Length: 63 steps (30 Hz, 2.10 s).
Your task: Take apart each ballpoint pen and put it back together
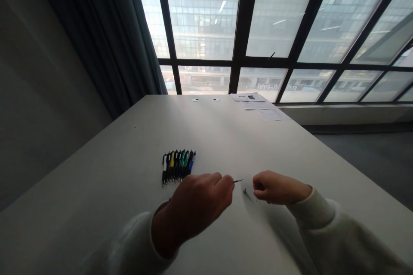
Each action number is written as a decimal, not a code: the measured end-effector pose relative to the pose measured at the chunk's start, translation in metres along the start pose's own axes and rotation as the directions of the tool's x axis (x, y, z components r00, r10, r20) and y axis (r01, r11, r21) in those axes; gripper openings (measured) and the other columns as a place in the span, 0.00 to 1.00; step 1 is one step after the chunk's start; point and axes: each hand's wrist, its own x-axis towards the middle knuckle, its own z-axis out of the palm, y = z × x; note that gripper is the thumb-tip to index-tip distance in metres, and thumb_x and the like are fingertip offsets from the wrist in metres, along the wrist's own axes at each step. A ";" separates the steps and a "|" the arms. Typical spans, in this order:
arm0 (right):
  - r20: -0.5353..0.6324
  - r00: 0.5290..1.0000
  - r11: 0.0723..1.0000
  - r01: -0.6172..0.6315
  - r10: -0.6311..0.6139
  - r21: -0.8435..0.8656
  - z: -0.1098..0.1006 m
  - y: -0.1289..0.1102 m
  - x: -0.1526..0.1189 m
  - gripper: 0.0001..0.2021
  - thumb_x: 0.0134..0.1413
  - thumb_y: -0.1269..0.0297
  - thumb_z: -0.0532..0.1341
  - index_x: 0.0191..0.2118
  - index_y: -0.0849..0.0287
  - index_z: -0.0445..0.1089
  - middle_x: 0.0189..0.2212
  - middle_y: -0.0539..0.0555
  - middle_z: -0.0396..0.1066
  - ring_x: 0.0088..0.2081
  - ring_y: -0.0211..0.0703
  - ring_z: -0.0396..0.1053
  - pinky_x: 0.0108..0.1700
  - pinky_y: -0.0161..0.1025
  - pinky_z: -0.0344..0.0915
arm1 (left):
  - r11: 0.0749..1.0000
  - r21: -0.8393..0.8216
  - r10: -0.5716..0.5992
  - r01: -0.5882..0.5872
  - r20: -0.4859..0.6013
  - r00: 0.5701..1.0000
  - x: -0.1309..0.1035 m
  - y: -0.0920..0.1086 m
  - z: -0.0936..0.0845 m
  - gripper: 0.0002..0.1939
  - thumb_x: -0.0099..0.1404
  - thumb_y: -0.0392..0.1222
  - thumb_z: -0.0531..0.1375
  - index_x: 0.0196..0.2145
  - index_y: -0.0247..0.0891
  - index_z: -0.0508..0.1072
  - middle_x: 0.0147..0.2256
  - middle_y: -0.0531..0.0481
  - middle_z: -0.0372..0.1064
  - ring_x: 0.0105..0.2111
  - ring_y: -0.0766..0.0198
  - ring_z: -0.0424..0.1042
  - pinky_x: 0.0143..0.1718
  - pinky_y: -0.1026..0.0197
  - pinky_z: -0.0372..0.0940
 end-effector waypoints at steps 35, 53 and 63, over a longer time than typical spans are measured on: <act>0.050 0.996 0.993 0.075 -0.080 0.087 0.018 0.022 0.011 0.12 0.41 0.77 0.62 0.36 0.61 0.71 0.25 0.48 0.72 0.26 0.37 0.67 0.29 0.32 0.62 | 1.000 -0.022 -0.012 0.012 -0.001 1.000 0.003 0.003 -0.003 0.10 0.70 0.38 0.53 0.30 0.40 0.68 0.21 0.57 0.65 0.19 0.65 0.65 0.20 0.59 0.49; 0.050 0.996 0.994 0.074 -0.078 0.075 0.019 0.020 0.011 0.14 0.43 0.73 0.66 0.40 0.60 0.70 0.25 0.48 0.71 0.26 0.37 0.66 0.29 0.32 0.61 | 1.000 -0.015 -0.013 0.013 0.014 1.000 0.002 0.002 -0.001 0.10 0.70 0.38 0.54 0.30 0.40 0.68 0.22 0.57 0.65 0.20 0.65 0.65 0.20 0.59 0.49; -0.349 0.896 0.691 0.437 -0.276 0.576 -0.001 -0.035 -0.016 0.13 0.55 0.61 0.68 0.44 0.59 0.70 0.33 0.51 0.72 0.30 0.35 0.66 0.33 0.34 0.67 | 0.999 -0.038 -0.010 0.010 -0.007 1.000 0.002 0.002 -0.001 0.10 0.71 0.38 0.53 0.30 0.39 0.67 0.21 0.57 0.64 0.19 0.66 0.63 0.20 0.60 0.49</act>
